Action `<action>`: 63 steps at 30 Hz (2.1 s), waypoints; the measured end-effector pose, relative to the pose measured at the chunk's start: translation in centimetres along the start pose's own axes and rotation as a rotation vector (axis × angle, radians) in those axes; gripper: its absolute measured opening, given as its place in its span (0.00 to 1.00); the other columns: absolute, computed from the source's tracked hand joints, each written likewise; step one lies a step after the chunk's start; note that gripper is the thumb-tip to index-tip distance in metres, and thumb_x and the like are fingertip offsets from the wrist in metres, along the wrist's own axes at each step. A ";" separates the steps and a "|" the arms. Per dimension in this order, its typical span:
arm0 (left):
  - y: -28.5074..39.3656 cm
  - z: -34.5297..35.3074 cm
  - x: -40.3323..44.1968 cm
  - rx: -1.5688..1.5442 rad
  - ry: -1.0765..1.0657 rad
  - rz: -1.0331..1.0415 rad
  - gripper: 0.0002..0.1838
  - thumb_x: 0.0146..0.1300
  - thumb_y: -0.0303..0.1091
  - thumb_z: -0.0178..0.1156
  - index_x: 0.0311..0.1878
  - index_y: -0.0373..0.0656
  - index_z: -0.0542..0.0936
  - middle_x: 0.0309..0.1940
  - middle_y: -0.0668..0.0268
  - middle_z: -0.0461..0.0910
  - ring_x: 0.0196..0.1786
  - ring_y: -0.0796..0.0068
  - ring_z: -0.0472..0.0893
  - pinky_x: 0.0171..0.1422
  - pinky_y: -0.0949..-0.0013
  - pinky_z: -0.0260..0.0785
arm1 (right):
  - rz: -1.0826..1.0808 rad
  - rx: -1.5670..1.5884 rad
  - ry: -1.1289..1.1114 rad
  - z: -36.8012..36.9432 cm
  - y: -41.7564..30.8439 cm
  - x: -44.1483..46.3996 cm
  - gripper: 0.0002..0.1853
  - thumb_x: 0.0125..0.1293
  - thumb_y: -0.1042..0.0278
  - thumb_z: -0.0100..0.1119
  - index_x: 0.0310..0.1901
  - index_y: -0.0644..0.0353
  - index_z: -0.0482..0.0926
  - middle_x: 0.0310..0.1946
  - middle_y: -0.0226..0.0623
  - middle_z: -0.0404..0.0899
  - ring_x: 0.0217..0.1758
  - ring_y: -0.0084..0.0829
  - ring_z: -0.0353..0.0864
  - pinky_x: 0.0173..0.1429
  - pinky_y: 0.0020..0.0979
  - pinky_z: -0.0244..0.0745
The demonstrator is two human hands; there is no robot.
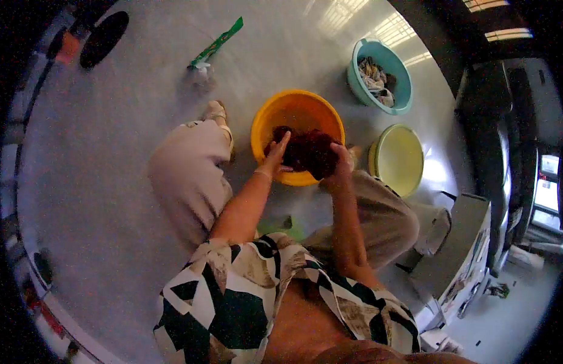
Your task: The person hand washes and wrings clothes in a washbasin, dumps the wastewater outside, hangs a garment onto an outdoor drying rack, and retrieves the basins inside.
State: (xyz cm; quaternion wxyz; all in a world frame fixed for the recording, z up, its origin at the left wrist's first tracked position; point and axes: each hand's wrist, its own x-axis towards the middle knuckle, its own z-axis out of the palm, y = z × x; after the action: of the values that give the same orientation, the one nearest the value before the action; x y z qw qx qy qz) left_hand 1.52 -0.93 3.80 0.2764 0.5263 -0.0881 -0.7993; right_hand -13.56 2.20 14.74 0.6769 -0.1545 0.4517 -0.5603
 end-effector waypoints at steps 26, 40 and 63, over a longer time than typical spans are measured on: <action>-5.0 6.5 -6.2 1.171 -0.174 0.946 0.15 0.51 0.47 0.62 0.32 0.46 0.78 0.29 0.58 0.80 0.31 0.58 0.80 0.36 0.59 0.73 | 0.359 0.244 -0.095 -6.9 9.0 4.7 0.28 0.63 0.45 0.48 0.56 0.59 0.69 0.52 0.40 0.72 0.54 0.40 0.72 0.55 0.48 0.69; 1.3 4.3 1.1 1.019 0.435 1.016 0.13 0.51 0.46 0.58 0.26 0.45 0.77 0.22 0.58 0.79 0.25 0.53 0.79 0.30 0.56 0.71 | -0.053 0.047 -0.011 -4.4 10.6 5.7 0.31 0.61 0.46 0.51 0.59 0.61 0.66 0.53 0.41 0.72 0.51 0.40 0.74 0.54 0.39 0.73; 4.1 3.7 -2.1 0.601 0.024 0.845 0.23 0.48 0.47 0.65 0.42 0.42 0.77 0.38 0.60 0.78 0.42 0.64 0.78 0.50 0.62 0.70 | 0.044 0.230 -0.118 -0.2 5.1 2.5 0.30 0.61 0.46 0.45 0.60 0.58 0.65 0.55 0.42 0.70 0.56 0.44 0.72 0.59 0.45 0.70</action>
State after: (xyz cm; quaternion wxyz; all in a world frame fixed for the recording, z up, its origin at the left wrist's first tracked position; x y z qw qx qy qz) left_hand 0.32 -3.82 8.81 0.4127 0.5100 -0.5155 -0.5511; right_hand -10.66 1.63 9.92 0.7275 -0.0985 0.3473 -0.5835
